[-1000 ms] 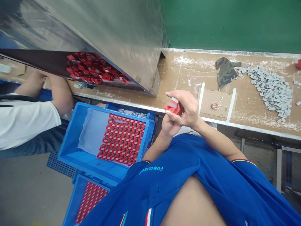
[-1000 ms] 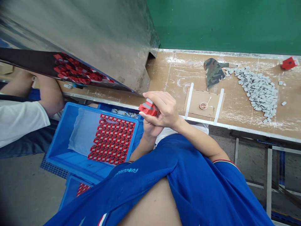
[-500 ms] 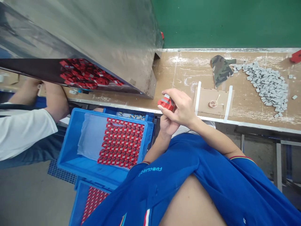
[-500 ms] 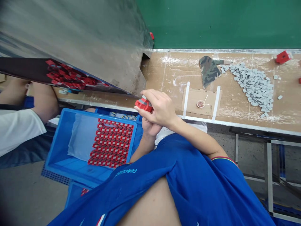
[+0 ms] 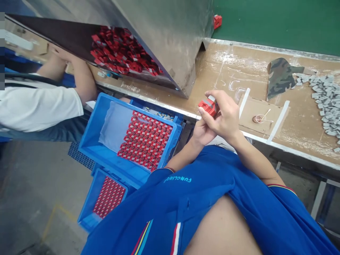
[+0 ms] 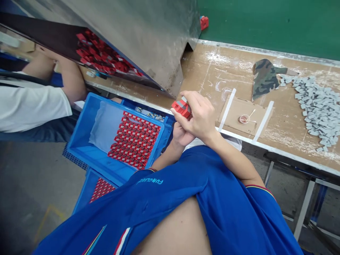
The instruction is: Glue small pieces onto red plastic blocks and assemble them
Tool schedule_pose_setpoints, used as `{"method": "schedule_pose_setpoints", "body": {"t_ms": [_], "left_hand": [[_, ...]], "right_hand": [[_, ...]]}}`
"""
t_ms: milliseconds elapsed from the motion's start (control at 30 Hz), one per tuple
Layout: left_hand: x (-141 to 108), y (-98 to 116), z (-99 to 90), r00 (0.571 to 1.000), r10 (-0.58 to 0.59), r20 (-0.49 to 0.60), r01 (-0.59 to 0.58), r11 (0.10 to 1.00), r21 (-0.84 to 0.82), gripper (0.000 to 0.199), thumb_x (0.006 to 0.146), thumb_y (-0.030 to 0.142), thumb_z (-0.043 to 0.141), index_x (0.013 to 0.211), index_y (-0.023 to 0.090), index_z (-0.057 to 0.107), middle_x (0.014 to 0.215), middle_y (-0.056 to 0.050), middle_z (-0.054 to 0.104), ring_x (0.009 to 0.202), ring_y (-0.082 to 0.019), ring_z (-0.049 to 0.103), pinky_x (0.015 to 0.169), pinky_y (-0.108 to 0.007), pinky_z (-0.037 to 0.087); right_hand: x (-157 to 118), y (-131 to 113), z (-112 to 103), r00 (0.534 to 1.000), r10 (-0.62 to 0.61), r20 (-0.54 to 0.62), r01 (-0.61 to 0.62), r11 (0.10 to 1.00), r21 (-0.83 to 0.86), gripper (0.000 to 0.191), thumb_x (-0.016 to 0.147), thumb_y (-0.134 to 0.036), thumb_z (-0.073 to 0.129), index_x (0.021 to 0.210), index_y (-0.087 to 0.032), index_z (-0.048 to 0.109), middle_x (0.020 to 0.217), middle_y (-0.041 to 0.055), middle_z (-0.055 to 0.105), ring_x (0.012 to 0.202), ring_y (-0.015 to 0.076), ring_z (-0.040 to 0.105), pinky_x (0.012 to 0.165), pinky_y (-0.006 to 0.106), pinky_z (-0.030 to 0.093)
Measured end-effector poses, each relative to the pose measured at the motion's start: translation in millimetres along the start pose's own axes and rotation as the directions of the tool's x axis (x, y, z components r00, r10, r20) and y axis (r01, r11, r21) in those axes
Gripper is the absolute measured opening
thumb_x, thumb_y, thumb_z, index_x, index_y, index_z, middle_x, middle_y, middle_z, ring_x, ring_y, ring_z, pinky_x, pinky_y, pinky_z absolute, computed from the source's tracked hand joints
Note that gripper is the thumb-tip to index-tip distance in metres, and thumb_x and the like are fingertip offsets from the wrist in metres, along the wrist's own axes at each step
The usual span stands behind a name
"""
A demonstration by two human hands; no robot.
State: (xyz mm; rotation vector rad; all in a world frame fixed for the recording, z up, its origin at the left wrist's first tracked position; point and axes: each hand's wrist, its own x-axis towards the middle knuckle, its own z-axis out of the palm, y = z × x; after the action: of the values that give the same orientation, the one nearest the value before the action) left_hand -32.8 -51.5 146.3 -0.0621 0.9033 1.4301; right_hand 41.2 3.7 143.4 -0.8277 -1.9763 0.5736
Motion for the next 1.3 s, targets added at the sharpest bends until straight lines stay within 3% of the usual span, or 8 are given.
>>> {"method": "schedule_pose_setpoints", "body": {"t_ms": [100,200,433,533,667,933,1100,1300], "left_hand": [[-1.0,0.9,0.9,1.0,-0.023,0.012,0.024,0.999,-0.025,0.04,0.107,0.023,0.039,0.134,0.016,0.067,0.134,-0.007,0.072,0.147,-0.018,0.053,0.115,-0.022,0.05],[-0.7,1.8,0.0,0.998,-0.055,0.008,0.055,0.998,-0.031,0.041,0.108,0.023,0.037,0.134,0.015,0.067,0.134,-0.008,0.073,0.146,-0.018,0.054,0.118,-0.026,0.05],[4.9,1.2,-8.3,1.0,0.004,0.021,-0.003,1.0,-0.028,0.038,0.106,0.024,0.045,0.136,0.018,0.066,0.134,-0.006,0.073,0.157,-0.019,0.042,0.123,-0.027,0.047],[7.0,0.7,-10.2,0.999,-0.007,0.034,0.008,0.999,-0.038,0.043,0.106,0.022,0.04,0.143,0.02,0.061,0.129,-0.005,0.074,0.154,-0.021,0.047,0.121,-0.036,0.051],[8.4,0.3,-10.8,0.999,-0.027,0.037,0.028,0.999,-0.025,0.047,0.106,0.021,0.036,0.149,0.022,0.056,0.132,-0.004,0.073,0.148,-0.022,0.054,0.118,-0.037,0.054],[8.6,1.1,-12.3,0.999,-0.006,0.049,0.007,1.0,-0.019,0.043,0.105,0.036,0.052,0.146,0.025,0.06,0.139,-0.004,0.07,0.147,-0.026,0.056,0.116,-0.039,0.055],[8.2,0.2,-16.8,0.994,0.007,0.108,-0.005,1.0,-0.013,0.044,0.108,0.038,0.043,0.146,0.022,0.06,0.134,-0.007,0.073,0.145,-0.026,0.058,0.119,-0.041,0.052],[6.3,-0.5,-19.0,0.995,0.04,0.093,-0.043,0.999,0.025,0.059,0.108,0.057,0.034,0.148,0.02,0.056,0.138,-0.008,0.07,0.148,-0.028,0.054,0.123,-0.043,0.048]], "right_hand": [[-0.9,0.3,0.6,0.999,-0.025,-0.031,0.025,1.0,0.003,0.037,0.099,-0.054,0.058,0.117,-0.022,0.064,0.109,0.0099,0.076,0.096,0.0265,0.072,0.083,0.041,0.054],[-1.4,1.4,2.4,0.999,-0.019,-0.04,0.019,1.0,0.006,0.038,0.099,-0.054,0.058,0.118,-0.022,0.064,0.108,0.01,0.075,0.096,0.0272,0.071,0.085,0.042,0.054],[-1.4,4.2,5.7,0.998,-0.049,-0.031,0.048,0.998,-0.046,0.04,0.099,-0.054,0.057,0.121,-0.021,0.064,0.114,0.0118,0.076,0.104,0.0287,0.072,0.089,0.043,0.055],[-1.6,4.5,7.2,0.995,-0.081,-0.055,0.075,0.992,-0.101,0.042,0.1,-0.055,0.055,0.122,-0.021,0.065,0.112,0.0123,0.077,0.102,0.0281,0.073,0.086,0.042,0.055],[-2.1,4.9,9.0,0.987,-0.129,-0.1,0.116,0.986,-0.119,0.043,0.101,-0.055,0.054,0.121,-0.019,0.065,0.109,0.0122,0.078,0.1,0.0274,0.074,0.085,0.041,0.055],[-3.7,7.4,10.8,0.986,-0.141,-0.089,0.13,0.985,-0.115,0.049,0.101,-0.06,0.052,0.126,-0.019,0.065,0.116,0.0137,0.077,0.109,0.0299,0.073,0.092,0.044,0.056],[-3.9,6.7,10.9,0.97,-0.213,-0.12,0.194,0.969,-0.154,0.051,0.102,-0.062,0.048,0.121,-0.019,0.067,0.112,0.013,0.078,0.103,0.0277,0.075,0.087,0.041,0.057],[-2.1,0.0,7.8,0.94,-0.292,-0.177,0.275,0.954,-0.116,0.046,0.102,-0.058,0.052,0.12,-0.018,0.066,0.108,0.0112,0.079,0.099,0.0258,0.076,0.088,0.038,0.055]]}}
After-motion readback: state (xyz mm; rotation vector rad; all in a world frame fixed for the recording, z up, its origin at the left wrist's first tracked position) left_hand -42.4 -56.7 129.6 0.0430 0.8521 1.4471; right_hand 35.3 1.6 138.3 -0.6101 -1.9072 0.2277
